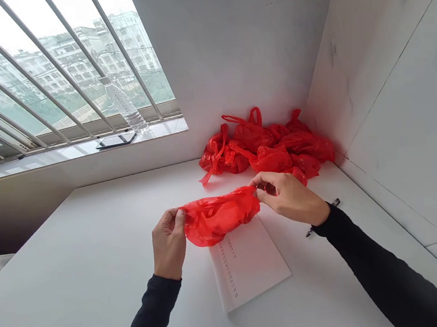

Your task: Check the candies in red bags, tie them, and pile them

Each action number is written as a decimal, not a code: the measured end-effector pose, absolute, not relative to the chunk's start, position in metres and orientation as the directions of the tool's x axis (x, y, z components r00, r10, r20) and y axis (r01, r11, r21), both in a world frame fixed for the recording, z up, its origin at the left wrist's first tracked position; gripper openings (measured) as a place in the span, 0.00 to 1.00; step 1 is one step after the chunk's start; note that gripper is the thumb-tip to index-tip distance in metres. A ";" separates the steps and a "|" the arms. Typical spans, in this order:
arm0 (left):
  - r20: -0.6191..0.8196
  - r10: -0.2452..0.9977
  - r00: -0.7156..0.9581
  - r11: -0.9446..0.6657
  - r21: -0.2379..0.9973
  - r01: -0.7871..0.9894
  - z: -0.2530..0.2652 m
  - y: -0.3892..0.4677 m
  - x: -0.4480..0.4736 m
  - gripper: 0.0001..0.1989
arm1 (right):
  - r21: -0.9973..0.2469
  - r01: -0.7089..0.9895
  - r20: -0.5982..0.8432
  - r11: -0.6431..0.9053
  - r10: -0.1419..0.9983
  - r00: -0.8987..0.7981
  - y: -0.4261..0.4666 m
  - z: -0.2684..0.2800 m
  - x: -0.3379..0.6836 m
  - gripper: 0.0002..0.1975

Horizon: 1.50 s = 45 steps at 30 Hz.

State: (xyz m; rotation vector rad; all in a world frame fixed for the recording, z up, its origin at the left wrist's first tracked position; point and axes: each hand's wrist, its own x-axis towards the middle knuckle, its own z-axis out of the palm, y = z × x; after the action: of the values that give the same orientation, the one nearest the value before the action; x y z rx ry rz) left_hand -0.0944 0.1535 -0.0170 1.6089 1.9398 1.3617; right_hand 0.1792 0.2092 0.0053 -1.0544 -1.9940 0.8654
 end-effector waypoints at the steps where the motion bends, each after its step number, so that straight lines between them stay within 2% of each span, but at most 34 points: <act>1: 0.349 0.869 -0.351 -0.063 0.781 0.622 -0.017 0.154 -0.096 0.15 | -0.831 0.358 0.278 0.425 0.876 -0.394 0.208 0.008 0.181 0.05; 4: 0.452 0.833 -0.319 -0.128 0.718 0.684 -0.014 0.149 -0.091 0.15 | -0.869 0.299 0.273 0.394 0.887 -0.373 0.205 0.012 0.182 0.05; 7: 0.577 0.799 -0.167 -0.252 0.574 0.779 -0.010 0.142 -0.073 0.24 | -0.884 0.269 0.260 0.382 0.881 -0.395 0.202 0.011 0.176 0.05; 9: 0.598 0.799 -0.059 -0.309 0.492 0.814 -0.011 0.141 -0.064 0.20 | -0.892 0.247 0.250 0.378 0.868 -0.429 0.201 0.010 0.174 0.04; 12: 0.587 0.810 -0.014 -0.319 0.459 0.829 -0.014 0.144 -0.063 0.09 | -0.875 0.281 0.244 0.394 0.860 -0.448 0.202 0.010 0.175 0.07; 16: 0.599 0.797 -0.076 -0.308 0.511 0.803 -0.013 0.146 -0.075 0.08 | -0.864 0.315 0.269 0.394 0.888 -0.372 0.212 0.006 0.183 0.08; 21: 0.531 0.837 -0.134 -0.331 0.686 0.647 -0.002 0.143 -0.079 0.10 | -0.915 0.261 0.229 0.308 0.928 -0.295 0.221 -0.001 0.185 0.10; 24: 0.452 0.878 -0.159 -0.305 0.783 0.542 0.001 0.143 -0.077 0.15 | -0.882 0.248 0.310 0.401 0.889 -0.337 0.213 0.004 0.181 0.15; 27: 0.433 0.875 -0.217 -0.278 0.815 0.509 0.003 0.144 -0.079 0.15 | -0.815 0.263 0.374 0.516 0.815 -0.442 0.204 0.012 0.177 0.20; 30: 0.464 0.821 -0.334 -0.244 0.813 0.529 0.006 0.142 -0.083 0.10 | -0.806 0.262 0.391 0.530 0.810 -0.437 0.201 0.016 0.176 0.09; 32: 0.441 0.812 -0.382 -0.222 0.839 0.498 0.009 0.140 -0.085 0.10 | -0.831 0.225 0.397 0.508 0.826 -0.400 0.201 0.017 0.179 0.07; 37: 0.338 0.857 -0.390 -0.256 0.934 0.247 0.025 0.134 -0.083 0.15 | -0.880 -0.005 0.442 0.475 0.816 -0.373 0.201 0.023 0.191 0.08; 40: 0.225 0.890 -0.398 -0.249 0.968 -0.009 0.039 0.129 -0.080 0.15 | -0.867 -0.152 0.493 0.475 0.772 -0.401 0.198 0.027 0.196 0.10; 43: 0.072 0.933 -0.352 -0.151 0.968 -0.201 0.049 0.126 -0.079 0.16 | -0.867 -0.183 0.493 0.464 0.742 -0.454 0.196 0.027 0.197 0.12; 45: 0.040 0.952 -0.304 -0.109 0.971 -0.215 0.051 0.124 -0.080 0.16 | -0.868 -0.182 0.488 0.461 0.726 -0.484 0.195 0.027 0.198 0.12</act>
State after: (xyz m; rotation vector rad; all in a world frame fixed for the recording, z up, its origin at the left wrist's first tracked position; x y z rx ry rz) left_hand -0.0799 0.1243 0.0505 0.9301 1.2073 1.5851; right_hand 0.1983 0.1948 0.0274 -0.4670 -1.7480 1.1828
